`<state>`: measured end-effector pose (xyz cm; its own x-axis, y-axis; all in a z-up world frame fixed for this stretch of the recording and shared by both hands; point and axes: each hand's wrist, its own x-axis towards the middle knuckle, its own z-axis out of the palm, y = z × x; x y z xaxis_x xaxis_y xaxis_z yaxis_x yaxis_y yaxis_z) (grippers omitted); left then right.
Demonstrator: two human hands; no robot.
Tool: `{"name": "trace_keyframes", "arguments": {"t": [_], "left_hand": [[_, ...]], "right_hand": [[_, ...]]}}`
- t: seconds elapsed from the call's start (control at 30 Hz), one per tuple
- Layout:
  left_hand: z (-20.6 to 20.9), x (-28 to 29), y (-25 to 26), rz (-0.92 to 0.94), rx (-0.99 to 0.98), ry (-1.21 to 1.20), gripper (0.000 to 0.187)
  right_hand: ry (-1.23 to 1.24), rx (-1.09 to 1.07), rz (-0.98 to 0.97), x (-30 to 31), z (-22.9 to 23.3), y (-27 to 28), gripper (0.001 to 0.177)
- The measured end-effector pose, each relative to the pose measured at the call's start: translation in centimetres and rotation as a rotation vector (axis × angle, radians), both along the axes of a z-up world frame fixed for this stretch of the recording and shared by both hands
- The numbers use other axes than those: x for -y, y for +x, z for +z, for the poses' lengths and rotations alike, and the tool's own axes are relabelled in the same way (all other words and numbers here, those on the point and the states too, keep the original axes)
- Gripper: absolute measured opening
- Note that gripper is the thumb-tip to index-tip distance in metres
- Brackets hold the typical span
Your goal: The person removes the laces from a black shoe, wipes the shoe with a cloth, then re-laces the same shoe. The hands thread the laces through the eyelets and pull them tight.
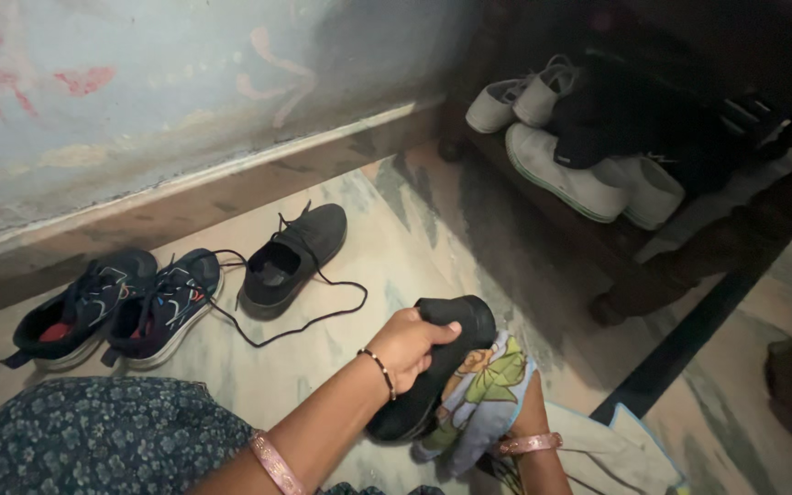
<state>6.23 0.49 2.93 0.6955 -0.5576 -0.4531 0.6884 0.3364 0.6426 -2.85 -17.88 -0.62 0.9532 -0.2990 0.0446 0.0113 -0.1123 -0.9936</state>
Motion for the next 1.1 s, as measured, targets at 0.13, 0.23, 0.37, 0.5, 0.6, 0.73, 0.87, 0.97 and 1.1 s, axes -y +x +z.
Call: {"name": "trace_keyframes", "arguments": {"t": [0.13, 0.23, 0.37, 0.5, 0.6, 0.73, 0.87, 0.97, 1.1], "left_hand": [[-0.5, -0.1, 0.3, 0.032, -0.024, -0.098, 0.023], [-0.2, 0.3, -0.4, 0.048, -0.013, 0.024, 0.021], [0.3, 0.6, -0.8, 0.022, 0.029, 0.01, 0.018], [-0.5, 0.9, -0.5, 0.02, -0.044, 0.012, 0.016], [-2.6, 0.9, 0.1, 0.043, -0.059, -0.095, 0.014], [-5.7, 1.0, 2.4, 0.133, -0.247, -0.193, 0.016], [-7.5, 0.2, 4.7, 0.21, -0.275, -0.162, 0.014], [-8.1, -1.2, 6.6, 0.327, -0.289, -0.26, 0.013], [-9.0, -2.3, 8.8, 0.407, -0.327, -0.14, 0.015]], "right_hand": [[-0.001, -0.093, 0.008, -1.0, 1.1, -0.4, 0.01], [-0.083, -0.07, 0.079, -2.1, 2.0, -0.5, 0.009], [0.117, -0.148, -0.048, -2.8, 1.8, -0.7, 0.011], [-0.229, -0.105, -0.141, -1.8, 0.7, -0.4, 0.01], [-0.138, -0.051, -0.025, -1.5, -0.6, 0.3, 0.01], [0.193, -0.027, 0.156, -2.4, -1.9, 0.3, 0.008], [0.101, -0.118, 0.283, -3.5, -2.9, -0.8, 0.012], [-0.033, -0.185, 0.372, -4.1, -3.3, -1.8, 0.016], [-0.118, -0.298, 0.289, -4.8, -2.4, -2.2, 0.014]]}}
